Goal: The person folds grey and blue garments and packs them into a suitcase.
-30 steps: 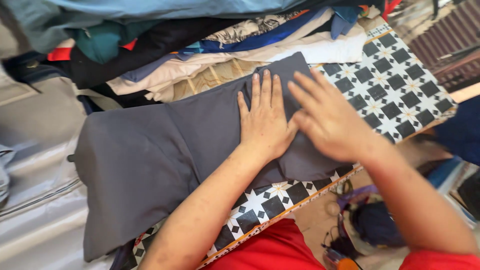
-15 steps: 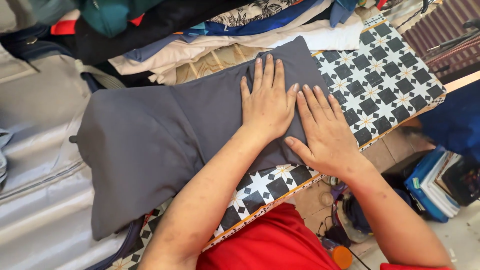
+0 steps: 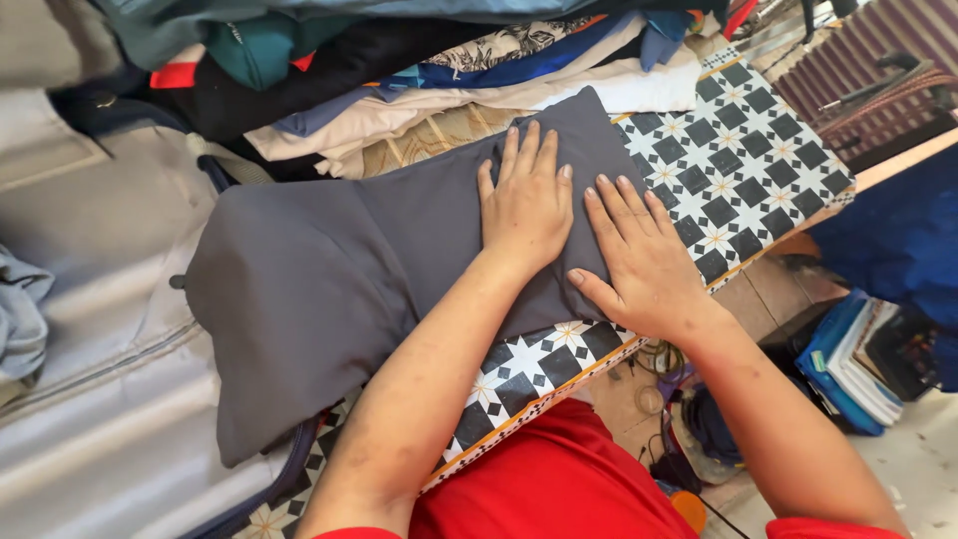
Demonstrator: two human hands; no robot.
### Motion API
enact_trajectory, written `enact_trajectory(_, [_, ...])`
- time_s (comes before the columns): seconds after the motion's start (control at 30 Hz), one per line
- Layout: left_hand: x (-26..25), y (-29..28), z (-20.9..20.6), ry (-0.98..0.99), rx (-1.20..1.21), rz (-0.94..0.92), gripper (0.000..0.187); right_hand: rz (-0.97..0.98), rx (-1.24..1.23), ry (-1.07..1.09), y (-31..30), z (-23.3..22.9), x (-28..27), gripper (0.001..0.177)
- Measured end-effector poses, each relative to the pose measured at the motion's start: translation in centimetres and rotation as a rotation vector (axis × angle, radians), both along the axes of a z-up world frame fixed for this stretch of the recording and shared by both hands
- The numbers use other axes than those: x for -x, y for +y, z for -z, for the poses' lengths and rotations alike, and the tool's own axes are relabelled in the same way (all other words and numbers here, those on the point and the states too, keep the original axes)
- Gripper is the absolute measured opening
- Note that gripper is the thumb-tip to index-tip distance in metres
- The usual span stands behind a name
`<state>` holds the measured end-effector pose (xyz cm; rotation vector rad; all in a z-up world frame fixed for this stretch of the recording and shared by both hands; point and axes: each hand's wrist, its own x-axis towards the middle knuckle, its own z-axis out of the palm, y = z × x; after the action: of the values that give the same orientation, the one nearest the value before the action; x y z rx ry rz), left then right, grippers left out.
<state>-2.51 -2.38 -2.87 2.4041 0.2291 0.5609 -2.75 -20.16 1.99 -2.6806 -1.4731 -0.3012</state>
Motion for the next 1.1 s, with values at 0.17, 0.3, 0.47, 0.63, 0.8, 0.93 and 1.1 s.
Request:
enact_trajectory(0.17, [-0.2, 0.1, -0.4, 0.019, 0.007, -0.007, 0.052, -0.005, -0.021, -0.013, 0.4, -0.1, -0.1, 0.082])
enact_trajectory(0.3, [0.0, 0.1, -0.6, 0.016, -0.004, -0.010, 0.052, 0.013, -0.036, -0.015, 0.4, -0.2, -0.2, 0.082])
enact_trajectory(0.47, [-0.1, 0.2, -0.6, 0.013, -0.014, -0.002, 0.052, 0.020, -0.044, -0.016, 0.4, 0.0, 0.1, 0.081])
enact_trajectory(0.63, [-0.4, 0.0, -0.1, 0.020, -0.038, -0.005, 0.052, 0.010, -0.060, -0.029, 0.1, 0.3, 0.0, 0.081])
enact_trajectory(0.8, [-0.8, 0.2, 0.6, -0.057, 0.083, 0.003, 0.049, 0.011, -0.073, -0.045, -0.2, 0.5, 0.2, 0.081])
enact_trajectory(0.93, [-0.5, 0.9, 0.5, -0.229, 0.327, -0.031, 0.044, -0.002, -0.106, -0.010, -0.1, 0.1, 0.3, 0.080])
enact_trajectory(1.1, [4.0, 1.6, -0.4, -0.059, -0.014, -0.046, 0.048, -0.021, -0.068, 0.124, 0.3, -1.9, 0.2, 0.068])
